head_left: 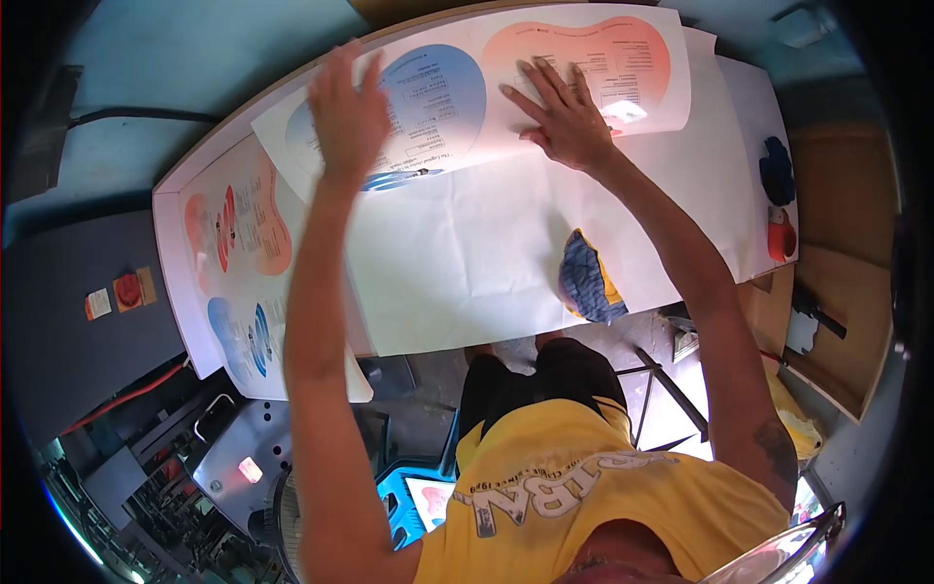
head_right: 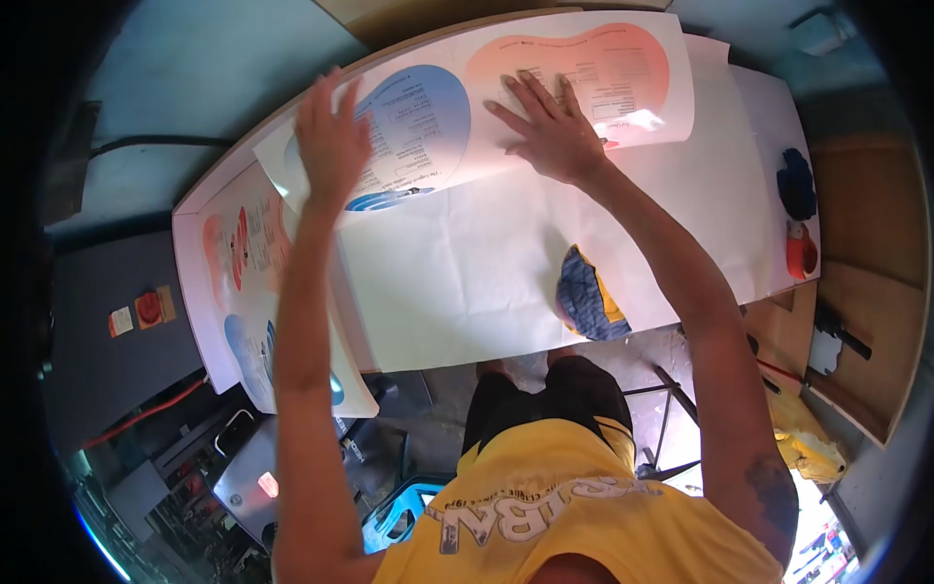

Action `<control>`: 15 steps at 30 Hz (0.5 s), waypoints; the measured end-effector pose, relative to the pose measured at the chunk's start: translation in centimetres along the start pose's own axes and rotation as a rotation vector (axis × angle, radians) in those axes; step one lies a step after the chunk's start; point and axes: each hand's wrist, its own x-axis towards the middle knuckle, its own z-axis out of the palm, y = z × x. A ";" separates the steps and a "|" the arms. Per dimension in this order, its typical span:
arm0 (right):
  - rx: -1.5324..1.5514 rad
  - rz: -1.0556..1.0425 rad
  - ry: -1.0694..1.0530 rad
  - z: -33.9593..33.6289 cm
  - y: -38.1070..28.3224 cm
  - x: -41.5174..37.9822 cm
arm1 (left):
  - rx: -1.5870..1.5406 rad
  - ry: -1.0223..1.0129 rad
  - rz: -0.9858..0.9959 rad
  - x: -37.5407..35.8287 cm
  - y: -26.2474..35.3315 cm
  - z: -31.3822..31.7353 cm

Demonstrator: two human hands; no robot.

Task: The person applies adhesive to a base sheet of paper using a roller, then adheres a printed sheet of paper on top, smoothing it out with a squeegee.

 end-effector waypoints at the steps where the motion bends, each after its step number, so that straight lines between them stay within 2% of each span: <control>1: 0.012 0.011 0.030 0.6 0.3 0.5 | -0.005 0.039 0.015 -2.4 2.2 1.8; 3: 0.011 0.026 -0.002 1.7 0.7 1.1 | -0.061 -0.223 0.220 -5.7 7.1 3.5; 4: 0.023 0.024 -0.001 2.6 1.0 1.3 | -0.147 -0.336 0.201 -6.9 8.6 4.8; 7: 0.069 0.034 -0.021 4.6 1.4 1.3 | -0.184 -0.364 0.063 -9.2 9.6 9.1; 15: -0.002 0.016 -0.191 8.9 0.5 -0.7 | -0.210 -0.474 0.043 -12.2 11.0 11.7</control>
